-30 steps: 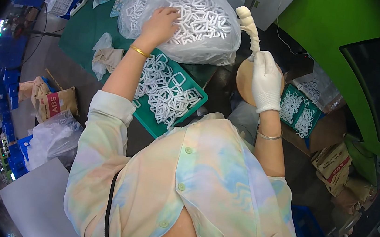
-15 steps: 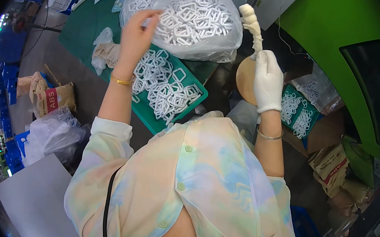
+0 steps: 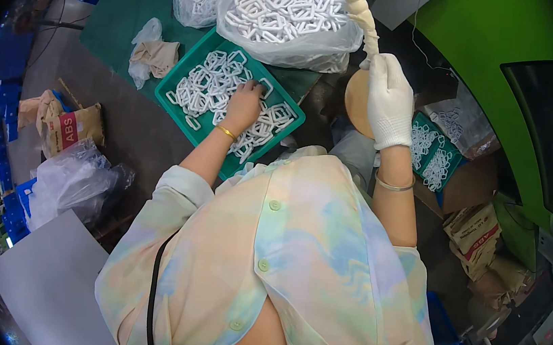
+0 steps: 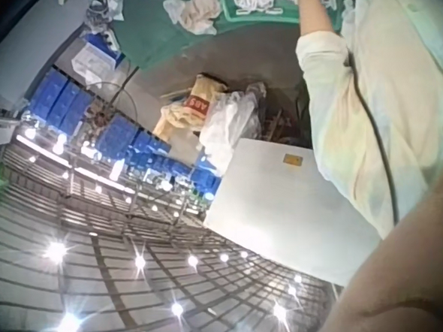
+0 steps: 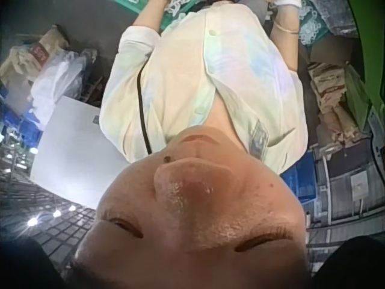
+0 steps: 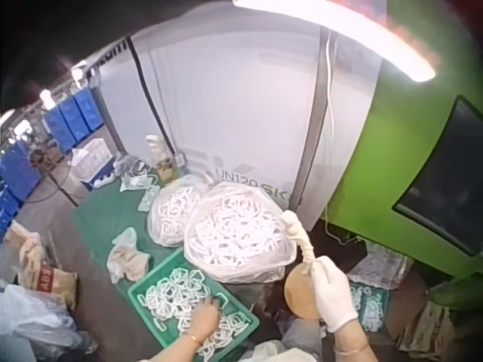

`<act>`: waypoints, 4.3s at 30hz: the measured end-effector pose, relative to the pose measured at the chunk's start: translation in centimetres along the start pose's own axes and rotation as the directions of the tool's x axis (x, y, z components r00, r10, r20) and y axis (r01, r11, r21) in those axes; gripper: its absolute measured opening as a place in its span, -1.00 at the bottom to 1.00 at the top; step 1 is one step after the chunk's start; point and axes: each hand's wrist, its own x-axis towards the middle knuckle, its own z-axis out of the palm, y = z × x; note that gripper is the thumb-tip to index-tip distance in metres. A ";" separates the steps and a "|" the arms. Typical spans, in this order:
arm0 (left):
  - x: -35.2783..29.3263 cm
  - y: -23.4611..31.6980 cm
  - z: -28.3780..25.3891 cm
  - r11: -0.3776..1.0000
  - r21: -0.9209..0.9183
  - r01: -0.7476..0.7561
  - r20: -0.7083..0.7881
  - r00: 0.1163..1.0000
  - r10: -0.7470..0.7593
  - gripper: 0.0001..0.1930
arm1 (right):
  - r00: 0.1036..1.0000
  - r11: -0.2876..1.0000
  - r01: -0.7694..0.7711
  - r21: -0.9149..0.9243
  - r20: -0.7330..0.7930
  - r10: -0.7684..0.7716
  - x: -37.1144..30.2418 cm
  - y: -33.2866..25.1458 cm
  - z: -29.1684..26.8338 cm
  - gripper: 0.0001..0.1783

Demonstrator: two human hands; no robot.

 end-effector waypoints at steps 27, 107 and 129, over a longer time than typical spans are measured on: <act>6.0 -6.7 -3.3 0.899 -0.031 0.437 0.034 0.899 -0.436 -0.63 | 0.999 1.000 -0.022 -0.014 0.041 0.023 0.2 -0.5 1.1 -0.68; 4.2 10.6 -17.0 0.895 -0.408 -0.180 -0.213 0.972 0.099 -0.71 | 0.875 0.990 -0.036 -0.133 0.475 0.096 -2.0 -5.7 5.8 -0.64; 5.5 11.8 -17.5 -0.898 -0.138 0.418 0.397 0.854 0.336 -0.69 | 0.941 0.991 0.127 0.042 0.311 -0.134 -2.3 -7.5 6.2 -0.79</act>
